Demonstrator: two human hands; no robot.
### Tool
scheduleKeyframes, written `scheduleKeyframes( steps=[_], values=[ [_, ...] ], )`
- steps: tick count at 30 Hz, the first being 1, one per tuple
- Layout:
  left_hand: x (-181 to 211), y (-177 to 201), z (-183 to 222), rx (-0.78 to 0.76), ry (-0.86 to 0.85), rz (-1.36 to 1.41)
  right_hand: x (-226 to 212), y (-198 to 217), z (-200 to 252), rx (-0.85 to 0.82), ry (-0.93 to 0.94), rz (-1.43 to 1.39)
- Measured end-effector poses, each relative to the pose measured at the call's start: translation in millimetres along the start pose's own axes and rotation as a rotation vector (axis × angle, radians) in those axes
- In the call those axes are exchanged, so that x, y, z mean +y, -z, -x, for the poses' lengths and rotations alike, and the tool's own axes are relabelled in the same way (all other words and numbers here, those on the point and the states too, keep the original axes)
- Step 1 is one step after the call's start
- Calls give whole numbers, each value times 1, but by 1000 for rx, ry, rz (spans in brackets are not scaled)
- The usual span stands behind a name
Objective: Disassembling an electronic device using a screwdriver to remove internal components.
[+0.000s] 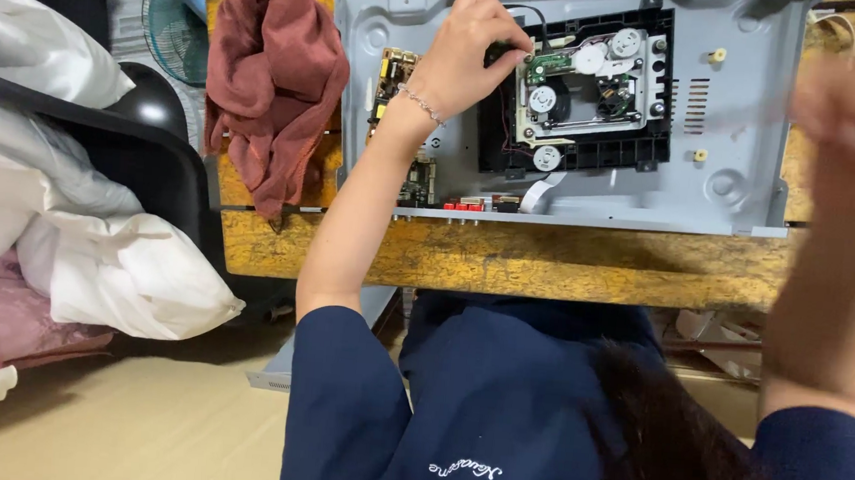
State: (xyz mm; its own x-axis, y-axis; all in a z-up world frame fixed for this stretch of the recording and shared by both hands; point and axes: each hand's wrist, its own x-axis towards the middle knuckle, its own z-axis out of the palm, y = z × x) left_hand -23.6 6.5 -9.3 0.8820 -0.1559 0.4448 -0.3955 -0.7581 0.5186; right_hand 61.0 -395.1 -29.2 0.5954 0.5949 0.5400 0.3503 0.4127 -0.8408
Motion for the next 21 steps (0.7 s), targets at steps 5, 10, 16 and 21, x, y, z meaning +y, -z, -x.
scheduleKeyframes(
  steps=[5, 10, 16, 21],
  values=[
    [-11, -4, 6, 40, -75, -63, 10, -125, -115, 217, -22, -191],
    [-6, -9, 8, 41, 13, -139, 47, -164, -137, 162, 65, -177],
    [-10, -21, 8, 49, 83, -215, 37, -183, -151, 89, 160, 28],
    [-8, -25, 9, 61, 132, -233, 37, -187, -154, 95, 127, 56]
  ],
)
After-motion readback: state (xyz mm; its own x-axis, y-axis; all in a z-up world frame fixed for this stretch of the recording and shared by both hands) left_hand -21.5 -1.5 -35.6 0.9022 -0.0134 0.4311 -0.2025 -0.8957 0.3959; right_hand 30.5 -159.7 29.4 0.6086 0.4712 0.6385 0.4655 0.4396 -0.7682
